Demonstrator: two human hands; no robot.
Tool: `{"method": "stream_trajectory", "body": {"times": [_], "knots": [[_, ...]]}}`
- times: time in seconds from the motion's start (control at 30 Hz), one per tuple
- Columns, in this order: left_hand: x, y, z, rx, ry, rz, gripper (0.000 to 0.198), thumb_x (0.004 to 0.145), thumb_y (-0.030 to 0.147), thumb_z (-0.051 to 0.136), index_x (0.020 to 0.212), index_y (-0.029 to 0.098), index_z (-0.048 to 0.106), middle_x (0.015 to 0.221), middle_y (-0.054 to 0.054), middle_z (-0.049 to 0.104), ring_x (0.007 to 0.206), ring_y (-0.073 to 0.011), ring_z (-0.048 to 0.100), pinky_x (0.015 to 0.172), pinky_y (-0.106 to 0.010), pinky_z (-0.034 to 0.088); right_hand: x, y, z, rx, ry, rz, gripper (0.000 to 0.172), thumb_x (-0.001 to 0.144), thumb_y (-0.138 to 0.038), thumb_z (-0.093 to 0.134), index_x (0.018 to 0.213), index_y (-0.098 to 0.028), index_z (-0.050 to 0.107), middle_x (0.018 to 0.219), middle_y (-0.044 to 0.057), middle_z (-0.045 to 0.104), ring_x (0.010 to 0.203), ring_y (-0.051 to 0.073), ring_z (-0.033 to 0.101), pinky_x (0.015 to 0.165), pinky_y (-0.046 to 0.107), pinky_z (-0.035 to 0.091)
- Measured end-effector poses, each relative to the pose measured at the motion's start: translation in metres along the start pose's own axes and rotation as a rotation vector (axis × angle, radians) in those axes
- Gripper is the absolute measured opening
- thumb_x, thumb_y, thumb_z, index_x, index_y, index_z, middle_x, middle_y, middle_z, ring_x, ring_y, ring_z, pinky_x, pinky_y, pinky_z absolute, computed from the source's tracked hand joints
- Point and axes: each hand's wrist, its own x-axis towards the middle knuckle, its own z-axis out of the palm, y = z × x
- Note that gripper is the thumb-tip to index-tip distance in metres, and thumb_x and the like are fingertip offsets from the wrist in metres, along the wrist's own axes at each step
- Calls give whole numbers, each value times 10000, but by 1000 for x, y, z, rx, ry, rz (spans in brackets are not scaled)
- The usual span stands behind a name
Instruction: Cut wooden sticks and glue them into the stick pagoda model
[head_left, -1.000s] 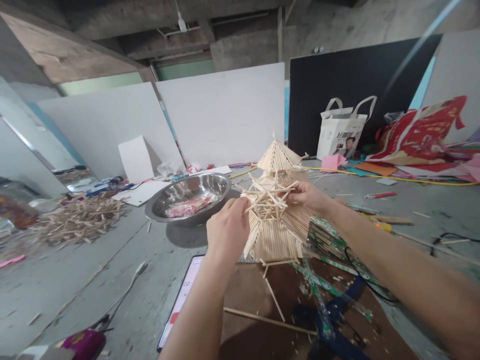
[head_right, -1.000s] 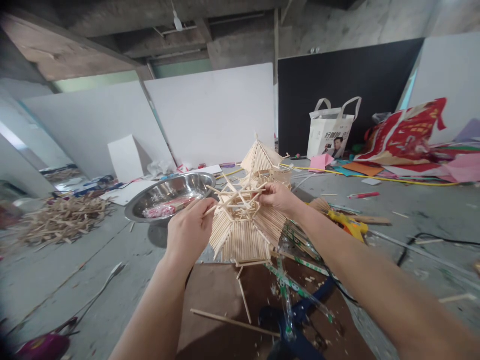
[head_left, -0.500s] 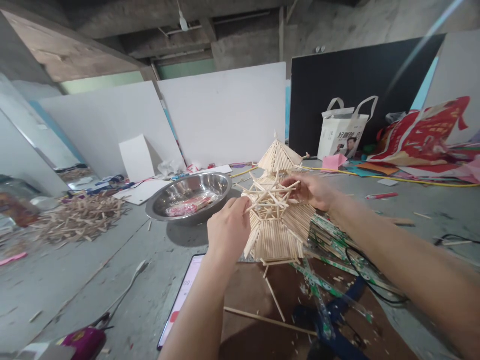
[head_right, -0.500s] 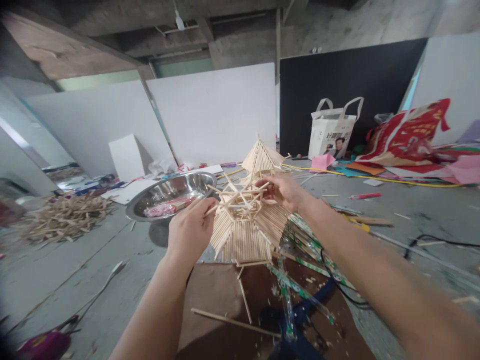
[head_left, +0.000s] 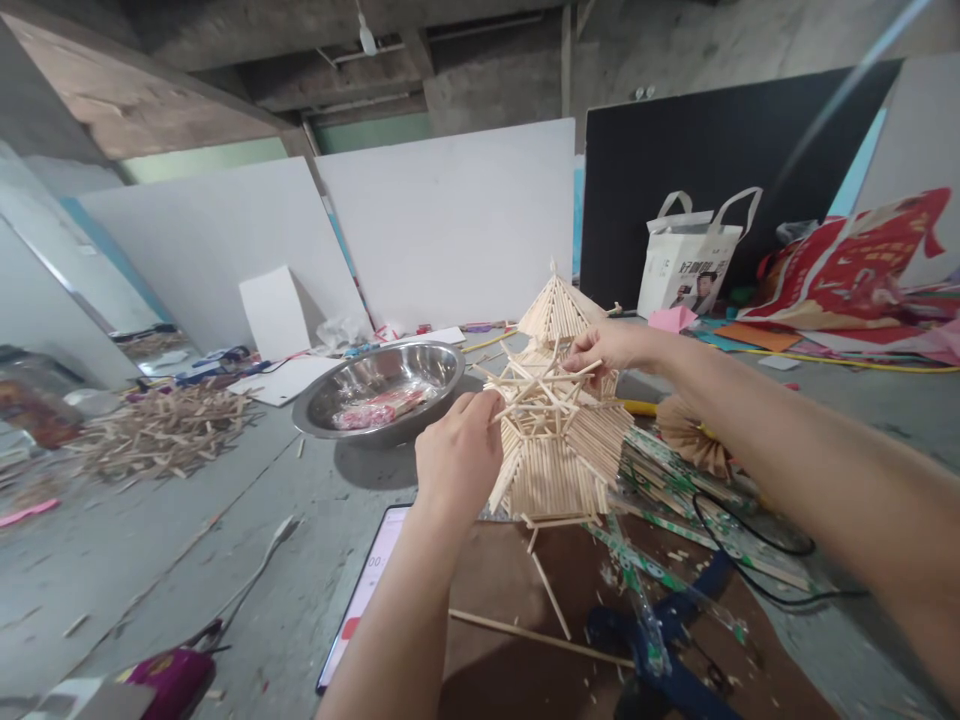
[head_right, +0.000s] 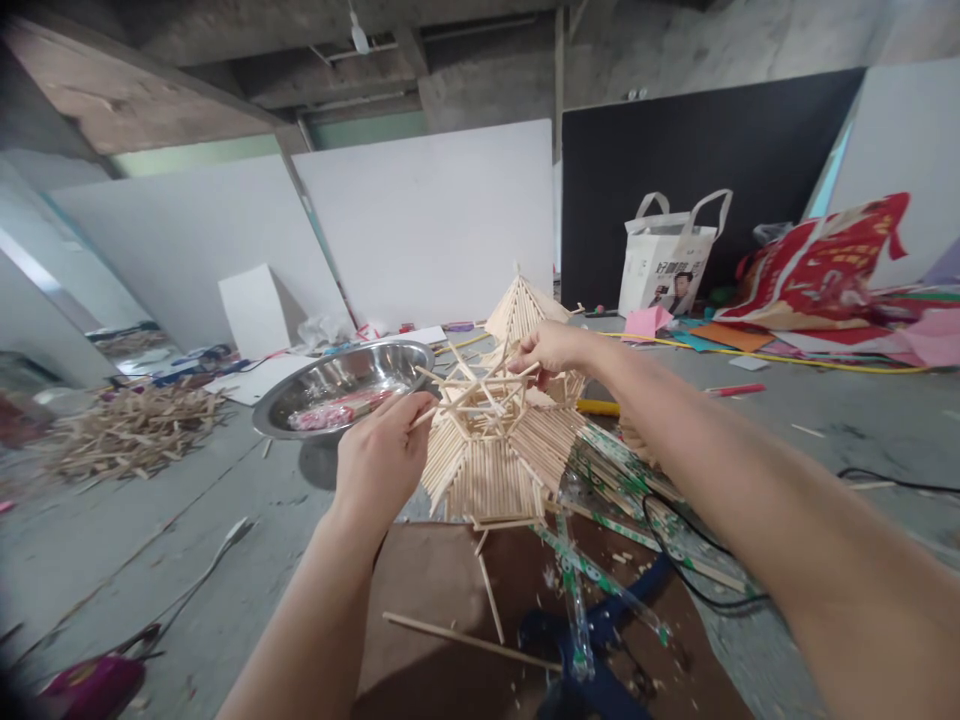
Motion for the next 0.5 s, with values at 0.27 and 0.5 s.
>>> {"method": "stream_trajectory", "body": {"times": [0.27,0.5], "knots": [[0,1,-1,5,-17,-12,175,766,191,405,815,217,571,777,-7,604,650,-124,539,534,-227,341,-12,11,1,-529,277,-174,255,740,-357,459,562,-185,521,469,-20,527,456,91,457,489,232,303],[0,1,-2,12,-22,-20,171,758,186,409,807,216,570,750,-3,594,634,-125,535,522,-227,328,-36,28,-6,-945,578,85,318,800,-377,321,802,-183,572,758,126,614,686,226,541,533,292,263]]}}
